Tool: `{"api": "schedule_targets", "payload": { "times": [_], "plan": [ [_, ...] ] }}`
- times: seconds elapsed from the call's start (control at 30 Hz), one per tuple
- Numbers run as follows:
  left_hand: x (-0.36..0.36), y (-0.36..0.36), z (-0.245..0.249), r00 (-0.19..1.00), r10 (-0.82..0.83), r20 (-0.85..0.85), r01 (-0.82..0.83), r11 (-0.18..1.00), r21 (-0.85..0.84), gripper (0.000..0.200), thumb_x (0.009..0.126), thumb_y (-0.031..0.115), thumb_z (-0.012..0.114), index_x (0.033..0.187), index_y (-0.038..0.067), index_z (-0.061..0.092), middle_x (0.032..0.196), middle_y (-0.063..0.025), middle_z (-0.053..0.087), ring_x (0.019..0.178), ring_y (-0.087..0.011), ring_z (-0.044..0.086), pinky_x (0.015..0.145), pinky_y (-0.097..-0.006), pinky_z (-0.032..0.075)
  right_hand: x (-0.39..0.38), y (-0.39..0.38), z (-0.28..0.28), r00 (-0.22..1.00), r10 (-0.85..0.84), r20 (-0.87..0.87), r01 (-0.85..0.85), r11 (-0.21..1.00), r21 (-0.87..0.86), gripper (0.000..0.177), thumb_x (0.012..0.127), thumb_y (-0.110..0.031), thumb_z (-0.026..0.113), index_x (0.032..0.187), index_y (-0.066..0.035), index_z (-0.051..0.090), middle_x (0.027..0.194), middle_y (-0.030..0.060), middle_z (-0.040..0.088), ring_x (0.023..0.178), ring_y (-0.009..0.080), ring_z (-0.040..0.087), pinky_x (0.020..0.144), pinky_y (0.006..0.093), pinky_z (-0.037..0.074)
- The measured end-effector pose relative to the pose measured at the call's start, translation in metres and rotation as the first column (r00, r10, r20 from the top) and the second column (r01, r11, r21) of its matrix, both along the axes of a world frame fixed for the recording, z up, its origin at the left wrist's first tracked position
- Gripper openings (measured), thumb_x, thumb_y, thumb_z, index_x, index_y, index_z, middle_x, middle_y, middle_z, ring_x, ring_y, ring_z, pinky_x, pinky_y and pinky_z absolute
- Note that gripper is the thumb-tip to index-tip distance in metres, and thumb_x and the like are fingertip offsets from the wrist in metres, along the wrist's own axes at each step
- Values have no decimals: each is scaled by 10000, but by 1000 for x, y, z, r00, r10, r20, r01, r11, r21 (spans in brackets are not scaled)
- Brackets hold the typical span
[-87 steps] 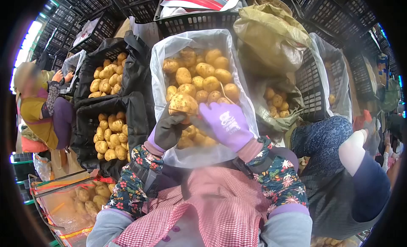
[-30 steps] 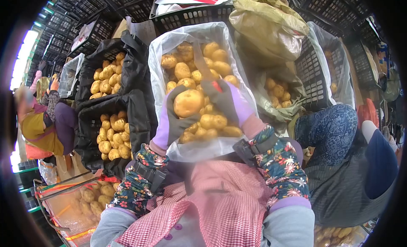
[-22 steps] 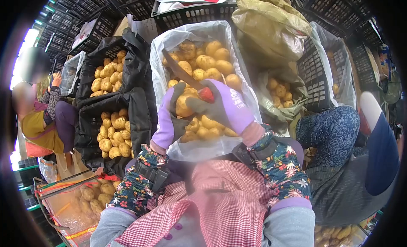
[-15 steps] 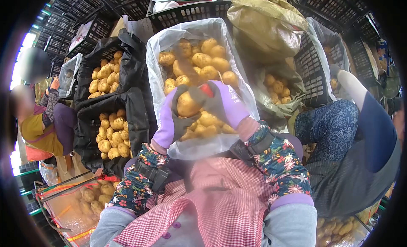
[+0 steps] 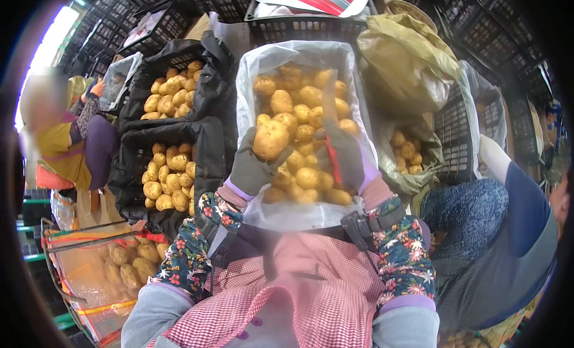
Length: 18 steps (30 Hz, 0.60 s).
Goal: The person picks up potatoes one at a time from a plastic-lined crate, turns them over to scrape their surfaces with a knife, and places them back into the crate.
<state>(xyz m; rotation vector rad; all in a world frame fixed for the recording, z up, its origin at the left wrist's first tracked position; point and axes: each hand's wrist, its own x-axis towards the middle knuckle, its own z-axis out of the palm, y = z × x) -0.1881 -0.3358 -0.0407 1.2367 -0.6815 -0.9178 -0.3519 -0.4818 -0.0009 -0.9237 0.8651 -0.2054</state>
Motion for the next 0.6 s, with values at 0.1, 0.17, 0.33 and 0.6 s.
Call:
{"api": "schedule_targets", "payload": {
  "times": [0.1, 0.17, 0.33, 0.6],
  "plan": [
    [24, 3, -11, 967, 58, 246, -65, 998, 23, 503, 794, 0, 784, 1210, 37, 504, 1140, -103, 630, 1050, -178, 631, 859, -328, 570, 1, 0, -1, 1000, 14, 6, -14, 1000, -2, 598, 967, -588, 506, 1141, -21, 588, 723, 16, 559, 565, 100, 524, 542, 234, 447],
    [53, -4, -3, 907, 136, 399, -163, 986, 35, 447, 822, 28, 767, 1190, 41, 514, 1106, -87, 645, 993, -177, 643, 845, -312, 563, 1, 1, 9, 1000, -4, -30, 3, 999, -32, 604, 967, -587, 507, 1154, -18, 586, 720, 11, 562, 564, 99, 527, 539, 234, 446],
    [209, 4, -19, 704, -2, -711, -345, 874, -343, 469, 945, 216, 646, 1328, -1, 480, 1174, -116, 649, 1020, -232, 648, 890, -367, 524, -5, -4, 22, 999, -50, 10, 51, 994, -95, 598, 979, -569, 499, 1174, -10, 582, 729, 6, 568, 564, 101, 538, 536, 233, 447],
    [258, 41, -34, 893, 447, -43, -442, 892, 92, 252, 923, 28, 540, 1168, -25, 548, 1029, -121, 619, 1045, -234, 613, 882, -328, 512, -18, -44, 28, 989, -139, 43, 145, 952, -269, 539, 963, -535, 549, 1137, -28, 599, 741, 15, 561, 591, 91, 534, 560, 229, 443]
  ]
}}
